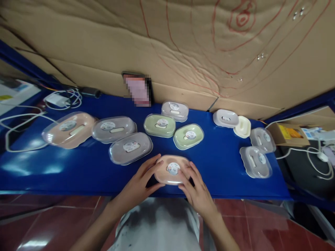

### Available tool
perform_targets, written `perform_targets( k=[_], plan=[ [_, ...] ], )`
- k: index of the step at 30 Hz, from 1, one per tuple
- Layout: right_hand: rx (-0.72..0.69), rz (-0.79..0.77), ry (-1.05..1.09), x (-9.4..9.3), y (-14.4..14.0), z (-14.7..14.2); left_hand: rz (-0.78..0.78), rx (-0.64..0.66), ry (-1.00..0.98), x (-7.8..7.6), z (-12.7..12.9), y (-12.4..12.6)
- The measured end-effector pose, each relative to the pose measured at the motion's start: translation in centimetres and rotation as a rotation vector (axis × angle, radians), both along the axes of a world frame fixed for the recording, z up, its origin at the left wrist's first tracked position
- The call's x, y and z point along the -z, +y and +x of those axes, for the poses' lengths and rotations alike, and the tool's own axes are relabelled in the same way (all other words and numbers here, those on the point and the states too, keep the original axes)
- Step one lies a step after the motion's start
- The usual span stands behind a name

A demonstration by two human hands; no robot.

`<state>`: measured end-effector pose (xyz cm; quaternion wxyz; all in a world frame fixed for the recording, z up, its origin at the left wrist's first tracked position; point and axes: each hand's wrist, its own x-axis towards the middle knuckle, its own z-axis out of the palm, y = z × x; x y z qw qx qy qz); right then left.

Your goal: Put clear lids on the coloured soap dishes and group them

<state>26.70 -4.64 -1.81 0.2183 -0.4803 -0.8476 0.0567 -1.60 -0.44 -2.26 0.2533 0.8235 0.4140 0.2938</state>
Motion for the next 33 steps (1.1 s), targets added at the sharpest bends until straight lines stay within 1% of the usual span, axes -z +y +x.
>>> perform_targets(
  k=[3, 5, 10, 13, 15, 18, 20, 21, 23, 25, 27, 28, 29, 31, 33],
  plan=[
    [-0.059, 0.037, -0.036, -0.5, 0.6, 0.0, -0.039, -0.003, 0.0, -0.1, -0.4, 0.0],
    [-0.074, 0.043, -0.031, -0.5, 0.7, 0.0, -0.062, -0.018, -0.017, -0.1, -0.6, 0.0],
    [-0.081, -0.024, 0.012, 0.6, 1.0, -0.1, -0.08, -0.019, -0.047, 0.1, -0.8, 0.2],
    [-0.043, -0.046, 0.017, 0.9, 1.1, -0.2, -0.075, -0.041, -0.041, 0.2, -0.8, 0.4],
    [-0.031, -0.044, -0.004, 0.4, 1.2, 0.0, -0.045, -0.045, -0.047, 0.1, -0.8, 0.5],
    [-0.076, 0.029, -0.007, -1.0, 1.9, 0.6, 0.031, -0.027, -0.078, -0.8, -1.0, 0.4],
    [-0.084, 0.102, 0.024, -1.9, 3.0, 1.0, 0.108, -0.052, -0.09, -1.8, -1.3, 0.4],
    [-0.065, 0.138, 0.039, -2.3, 3.9, 1.2, 0.157, -0.093, -0.078, -2.3, -1.5, 0.4],
    [0.01, 0.196, 0.058, -2.8, 6.1, 1.3, 0.265, -0.228, -0.004, -3.1, -2.3, 0.6],
    [0.092, 0.218, 0.065, -2.9, 8.6, 0.8, 0.339, -0.387, 0.128, -3.4, -3.4, 1.1],
    [0.146, 0.203, 0.068, -2.9, 10.8, -0.1, 0.356, -0.516, 0.252, -3.1, -4.9, 1.8],
    [0.159, 0.189, 0.068, -2.8, 11.7, -0.6, 0.342, -0.552, 0.296, -2.7, -5.8, 2.1],
    [0.166, 0.175, 0.067, -2.8, 12.4, -1.1, 0.32, -0.565, 0.323, -2.3, -6.6, 2.6],
    [0.157, 0.154, 0.056, -2.9, 13.6, -1.8, 0.273, -0.538, 0.341, -1.5, -8.2, 3.4],
    [0.106, 0.135, 0.023, -3.2, 14.8, -1.7, 0.252, -0.503, 0.336, -1.0, -9.4, 4.3]
  ],
)
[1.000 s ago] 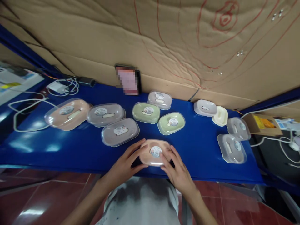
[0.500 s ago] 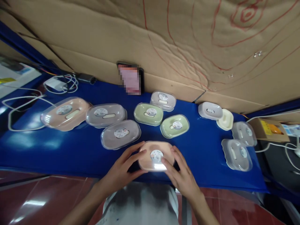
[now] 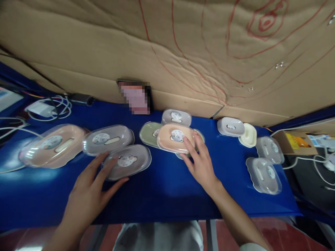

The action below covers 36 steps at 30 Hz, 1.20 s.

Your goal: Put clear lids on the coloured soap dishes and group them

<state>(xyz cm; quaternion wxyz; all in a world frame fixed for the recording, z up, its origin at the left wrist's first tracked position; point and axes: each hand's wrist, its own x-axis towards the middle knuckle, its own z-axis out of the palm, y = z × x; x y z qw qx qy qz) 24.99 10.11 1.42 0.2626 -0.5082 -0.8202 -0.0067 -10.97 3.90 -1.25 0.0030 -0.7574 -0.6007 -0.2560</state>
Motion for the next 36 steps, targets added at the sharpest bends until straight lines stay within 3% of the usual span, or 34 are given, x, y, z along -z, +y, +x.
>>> perform_targets(
  k=[3, 8, 11, 14, 17, 20, 22, 24, 28, 31, 33, 36],
  plan=[
    [0.005, -0.019, -0.017, -0.5, 2.0, 2.5, 0.033, 0.014, -0.008, -0.2, -0.5, 1.1],
    [0.496, 0.039, -0.139, 0.8, 4.4, 9.7, 0.137, 0.072, -0.077, -1.1, 2.2, 0.7],
    [0.572, 0.046, -0.199, 2.2, 3.4, 12.1, 0.156, 0.168, -0.188, -1.4, 5.4, -0.9],
    [0.464, 0.088, -0.287, 2.5, 0.3, 11.7, 0.089, 0.371, -0.276, -1.5, 9.1, -2.4],
    [0.319, 0.12, -0.286, 1.6, -4.0, 9.2, 0.02, 0.528, -0.274, -1.5, 12.3, -3.0],
    [0.088, -0.002, -0.19, 0.4, -7.8, 6.9, -0.049, 0.619, -0.166, -1.1, 14.4, -2.7],
    [-0.115, -0.109, -0.082, -0.1, -8.8, 6.6, -0.082, 0.674, -0.065, -0.6, 15.0, -2.3],
    [-0.148, -0.141, 0.002, -0.3, -8.0, 8.0, -0.113, 0.718, 0.022, -0.3, 15.2, -1.9],
    [0.291, -0.057, -0.097, 0.5, -2.5, 13.7, -0.145, 0.733, 0.067, 0.0, 14.5, -2.2],
    [0.528, -0.006, -0.164, 1.8, 1.5, 17.2, -0.13, 0.646, 0.015, 0.1, 13.1, -3.0],
    [0.642, 0.003, -0.222, 2.5, 2.5, 18.0, -0.115, 0.57, -0.045, 0.3, 11.9, -3.5],
    [0.679, -0.035, -0.3, 2.7, 1.1, 16.6, -0.103, 0.48, -0.195, 0.5, 10.1, -4.1]
  ],
)
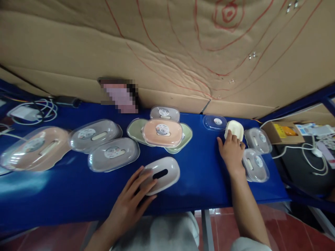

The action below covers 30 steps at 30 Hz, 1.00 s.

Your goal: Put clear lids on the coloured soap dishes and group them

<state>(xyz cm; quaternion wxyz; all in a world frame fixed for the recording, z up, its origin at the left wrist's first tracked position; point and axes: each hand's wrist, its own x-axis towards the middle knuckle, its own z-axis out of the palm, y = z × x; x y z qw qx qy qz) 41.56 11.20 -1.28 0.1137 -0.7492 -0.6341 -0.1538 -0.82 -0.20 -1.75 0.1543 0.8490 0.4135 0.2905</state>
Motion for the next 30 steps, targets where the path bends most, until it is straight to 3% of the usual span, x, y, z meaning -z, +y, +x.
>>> perform_targets(
  k=[4, 8, 11, 14, 17, 23, 27, 30],
  plan=[
    [-0.091, -0.067, -0.05, -0.5, -5.7, -4.7, -0.037, -0.071, -0.195, -0.5, -1.0, -0.1],
    [-0.468, -0.107, 0.042, -1.0, -12.1, -9.2, -0.027, 0.023, -0.249, -1.6, 0.1, 0.9],
    [-0.696, -0.14, 0.136, -0.9, -15.7, -10.5, -0.032, 0.137, -0.178, -1.9, 1.2, 1.9],
    [-0.642, -0.045, 0.174, -0.3, -17.8, -10.4, -0.024, 0.2, -0.079, -1.5, 2.1, 2.2],
    [-0.546, 0.044, 0.302, 0.4, -18.1, -10.2, -0.026, 0.22, 0.04, -0.7, 2.4, 1.9],
    [-0.699, -0.199, 0.361, 0.4, -14.8, -10.5, -0.005, 0.151, 0.116, -0.8, 2.6, 0.6],
    [-0.702, -0.218, 0.503, -0.1, -12.7, -9.3, -0.007, 0.116, 0.088, -1.4, 3.7, 0.3],
    [-0.711, -0.231, 0.441, 0.1, -12.5, -9.2, -0.03, 0.118, 0.093, -1.1, 4.2, 0.4]
  ],
)
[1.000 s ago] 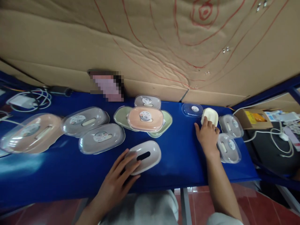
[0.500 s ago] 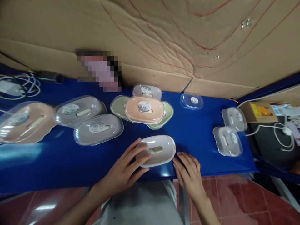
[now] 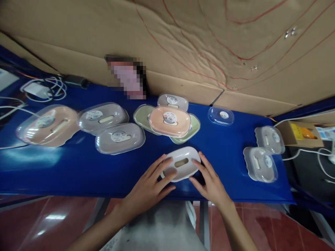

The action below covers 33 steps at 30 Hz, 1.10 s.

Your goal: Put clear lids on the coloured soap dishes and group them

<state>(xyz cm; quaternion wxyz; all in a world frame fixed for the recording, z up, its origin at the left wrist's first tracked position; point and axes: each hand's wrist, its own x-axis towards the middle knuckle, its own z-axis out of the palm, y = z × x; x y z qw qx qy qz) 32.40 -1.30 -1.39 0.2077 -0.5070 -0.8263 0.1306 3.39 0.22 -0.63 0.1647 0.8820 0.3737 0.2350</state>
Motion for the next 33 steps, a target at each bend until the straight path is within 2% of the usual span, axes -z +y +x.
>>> perform_targets(
  k=[4, 7, 9, 12, 13, 15, 17, 19, 23, 28, 31, 33],
  plan=[
    [-0.099, 0.163, -0.128, 0.5, -0.9, -1.0, 0.004, 0.002, 0.009, 0.6, -0.7, 0.3],
    [-0.17, 0.187, -0.142, -0.1, -0.2, -0.6, 0.015, 0.019, 0.033, 0.7, -1.8, 0.4],
    [-0.085, 0.199, -0.125, -0.9, 1.9, 0.8, 0.011, 0.013, 0.042, 0.7, -2.4, 0.4],
    [0.244, 0.222, -0.138, -1.7, 7.0, 3.7, -0.006, -0.014, -0.01, 0.7, -2.8, 0.3],
    [0.311, 0.219, -0.158, -1.6, 8.9, 4.5, -0.009, -0.031, -0.036, 0.7, -2.8, 0.3],
    [0.369, 0.194, -0.202, -1.1, 11.9, 5.6, -0.014, -0.07, -0.068, 0.6, -3.0, 0.3],
    [0.376, 0.17, -0.235, -0.2, 13.3, 5.8, -0.028, -0.115, -0.055, 0.5, -3.3, 0.3],
    [0.362, 0.162, -0.247, 0.5, 12.7, 5.5, -0.047, -0.155, -0.026, 0.4, -3.8, 0.2],
    [0.287, 0.157, -0.212, 0.8, 8.4, 4.6, -0.088, -0.154, -0.031, 0.3, -4.9, 0.3],
    [0.348, 0.193, -0.104, 0.4, 3.6, 3.5, -0.151, -0.1, -0.095, 0.7, -4.5, 0.9],
    [0.256, 0.112, 0.026, -0.6, 1.6, 2.0, -0.225, -0.084, -0.15, 1.2, -3.6, 1.3],
    [0.115, 0.03, 0.11, -1.4, 0.7, 0.5, -0.285, -0.078, -0.196, 1.4, -3.1, 1.5]
  ],
)
